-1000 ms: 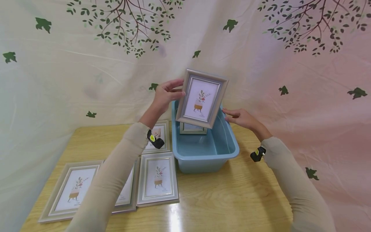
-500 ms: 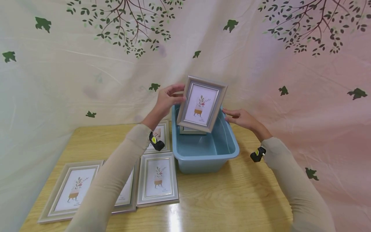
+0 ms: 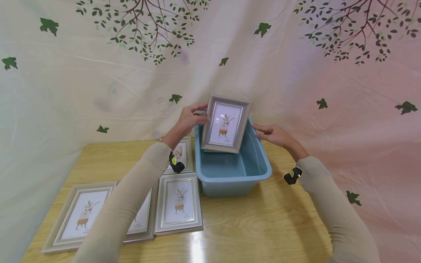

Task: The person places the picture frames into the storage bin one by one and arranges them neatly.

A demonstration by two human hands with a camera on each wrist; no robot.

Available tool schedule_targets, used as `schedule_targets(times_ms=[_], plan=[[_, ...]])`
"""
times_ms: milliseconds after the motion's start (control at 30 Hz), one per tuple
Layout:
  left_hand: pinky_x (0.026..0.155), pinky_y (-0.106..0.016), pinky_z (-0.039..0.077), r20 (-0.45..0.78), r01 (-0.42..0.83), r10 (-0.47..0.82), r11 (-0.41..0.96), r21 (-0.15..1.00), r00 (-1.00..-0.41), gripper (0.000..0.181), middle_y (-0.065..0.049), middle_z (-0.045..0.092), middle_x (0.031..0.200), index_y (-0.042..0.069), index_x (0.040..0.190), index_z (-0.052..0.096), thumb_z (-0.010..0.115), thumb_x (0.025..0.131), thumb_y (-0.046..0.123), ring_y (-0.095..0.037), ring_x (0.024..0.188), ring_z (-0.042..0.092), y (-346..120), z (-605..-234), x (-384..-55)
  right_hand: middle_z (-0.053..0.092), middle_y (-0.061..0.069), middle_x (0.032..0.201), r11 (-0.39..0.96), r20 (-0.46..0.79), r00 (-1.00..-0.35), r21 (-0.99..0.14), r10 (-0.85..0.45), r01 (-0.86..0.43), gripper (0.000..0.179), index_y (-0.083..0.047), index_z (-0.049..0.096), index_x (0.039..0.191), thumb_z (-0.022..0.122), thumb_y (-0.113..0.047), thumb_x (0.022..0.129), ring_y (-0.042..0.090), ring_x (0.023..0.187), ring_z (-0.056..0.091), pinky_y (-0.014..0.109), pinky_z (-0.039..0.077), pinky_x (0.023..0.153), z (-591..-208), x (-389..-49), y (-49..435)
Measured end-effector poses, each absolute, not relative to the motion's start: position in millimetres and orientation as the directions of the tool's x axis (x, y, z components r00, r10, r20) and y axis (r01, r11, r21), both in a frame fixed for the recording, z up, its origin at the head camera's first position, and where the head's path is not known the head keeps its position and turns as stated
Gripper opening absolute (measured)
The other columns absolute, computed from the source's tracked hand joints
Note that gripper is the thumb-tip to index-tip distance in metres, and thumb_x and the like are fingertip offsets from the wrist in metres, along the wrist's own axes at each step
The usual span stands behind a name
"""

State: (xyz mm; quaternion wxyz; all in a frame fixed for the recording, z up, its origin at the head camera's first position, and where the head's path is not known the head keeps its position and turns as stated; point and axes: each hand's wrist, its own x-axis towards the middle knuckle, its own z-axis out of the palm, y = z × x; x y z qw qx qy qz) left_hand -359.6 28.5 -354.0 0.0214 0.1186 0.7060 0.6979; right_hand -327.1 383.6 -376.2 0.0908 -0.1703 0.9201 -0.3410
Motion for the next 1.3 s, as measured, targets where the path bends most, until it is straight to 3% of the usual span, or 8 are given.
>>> schedule_targets(times_ms=[167, 467, 767, 1067, 1300], plan=[[0.085, -0.033, 0.061, 0.144, 0.162, 0.228, 0.063, 0.985, -0.963, 0.056, -0.016, 0.064, 0.125, 0.003, 0.133, 0.064, 0.078, 0.08, -0.01, -0.017, 0.09, 0.063, 29.0, -362.1, -364.5, 0.037, 0.012, 0.161, 0.703, -0.05, -0.922, -0.663, -0.384, -0.257, 0.057, -0.017, 0.042, 0.156, 0.058, -0.035, 0.104, 0.045, 0.148, 0.036, 0.067, 0.035, 0.115, -376.1, -327.2, 383.3], [0.087, -0.035, 0.061, 0.183, 0.241, 0.315, 0.156, 0.958, -0.931, 0.054, -0.015, 0.063, 0.123, 0.004, 0.131, 0.065, 0.078, 0.08, -0.008, -0.027, 0.099, 0.066, 27.6, -365.9, -368.0, 0.037, 0.016, 0.161, 0.696, -0.035, -0.913, -0.659, -0.407, -0.285, 0.056, -0.014, 0.041, 0.156, 0.058, -0.031, 0.105, 0.046, 0.147, 0.036, 0.067, 0.036, 0.114, -375.9, -329.4, 383.5], [0.086, -0.038, 0.061, 0.196, 0.273, 0.344, 0.192, 0.943, -0.918, 0.051, -0.017, 0.062, 0.119, 0.002, 0.129, 0.063, 0.078, 0.081, -0.009, -0.028, 0.093, 0.066, 27.1, -368.8, -370.9, 0.037, 0.014, 0.161, 0.689, -0.048, -0.92, -0.678, -0.389, -0.256, 0.055, -0.014, 0.04, 0.156, 0.058, -0.026, 0.105, 0.044, 0.148, 0.035, 0.066, 0.036, 0.114, -375.6, -328.1, 382.0], [0.086, -0.037, 0.062, 0.221, 0.313, 0.363, 0.217, 0.925, -0.905, 0.05, -0.019, 0.064, 0.12, 0.0, 0.127, 0.063, 0.077, 0.079, -0.011, -0.034, 0.099, 0.07, 34.1, -374.6, -369.9, 0.037, 0.013, 0.161, 0.702, -0.053, -0.92, -0.664, -0.389, -0.258, 0.057, -0.016, 0.04, 0.156, 0.058, -0.033, 0.105, 0.044, 0.148, 0.037, 0.066, 0.037, 0.114, -376.8, -328.7, 383.9], [0.084, -0.036, 0.06, 0.221, 0.345, 0.385, 0.291, 0.892, -0.896, 0.049, -0.017, 0.066, 0.121, 0.001, 0.128, 0.064, 0.078, 0.081, -0.007, -0.035, 0.105, 0.066, 40.4, -376.2, -370.9, 0.038, 0.013, 0.161, 0.684, -0.04, -0.919, -0.681, -0.391, -0.261, 0.054, -0.014, 0.042, 0.155, 0.059, -0.024, 0.105, 0.043, 0.148, 0.036, 0.066, 0.035, 0.116, -377.8, -329.8, 383.7]])
